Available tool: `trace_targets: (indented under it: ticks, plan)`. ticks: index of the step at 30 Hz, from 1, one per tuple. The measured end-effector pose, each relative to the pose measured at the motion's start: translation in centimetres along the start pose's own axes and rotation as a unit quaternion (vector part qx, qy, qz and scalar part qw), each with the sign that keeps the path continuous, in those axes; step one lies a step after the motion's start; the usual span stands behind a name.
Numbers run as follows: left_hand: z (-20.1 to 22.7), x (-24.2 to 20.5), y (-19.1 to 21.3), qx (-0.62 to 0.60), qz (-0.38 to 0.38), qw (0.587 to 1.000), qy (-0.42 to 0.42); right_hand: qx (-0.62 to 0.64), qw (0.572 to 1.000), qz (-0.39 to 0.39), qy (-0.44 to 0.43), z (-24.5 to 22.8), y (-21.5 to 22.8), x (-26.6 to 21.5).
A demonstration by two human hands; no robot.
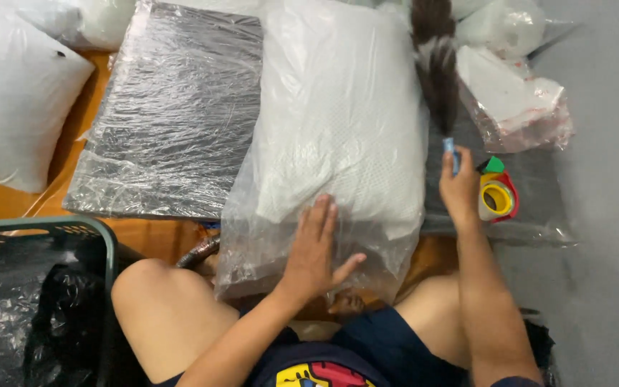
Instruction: A person is stuffing a pillow into a plastic bag, cleaning it with a feather duster, and preparing the bag for compression and sealing.
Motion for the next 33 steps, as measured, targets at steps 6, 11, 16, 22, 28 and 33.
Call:
trace_targets:
  ticks: [6, 11, 16, 22, 28, 33]
  plan:
    - [-8.1, -1.3, 7.2, 0.145, 0.124, 0.967, 0.169, -0.073, 0.964, -0.169, -0.191, 14.5, -5.5, -5.4]
    - [-13.0, -6.3, 3.6, 0.008, 0.011, 0.950, 0.311, 0.250, 0.937, -0.145, -0.194, 5.4, 0.8, -10.2]
    - [-11.4, -6.6, 3.6, 0.077, 0.122, 0.972, 0.186, 0.273, 0.946, -0.157, -0.073, 0.0, 2.3, -6.7]
    - [-12.9, -7.8, 1.6, 0.104, 0.168, 0.967, 0.160, 0.097, 0.988, -0.115, -0.040, -5.6, -1.1, 3.6]
    - [-13.1, -7.9, 1.1, 0.113, 0.173, 0.967, 0.151, -0.075, 0.950, -0.288, 0.099, -23.4, -0.6, -2.7]
    - [-12.9, -7.6, 1.7, 0.105, 0.165, 0.969, 0.153, -0.223, 0.817, -0.482, 0.226, -30.8, 3.1, -8.9]
Point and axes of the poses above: each hand's wrist, its own x-axis towards the middle knuckle, its own y-axis out of the back of the hand, z = x × y, the point moved 10 cm from there along x, towards the middle knuckle, and after that the axes turned 9 degrees about -y, right-handed, at the moved point
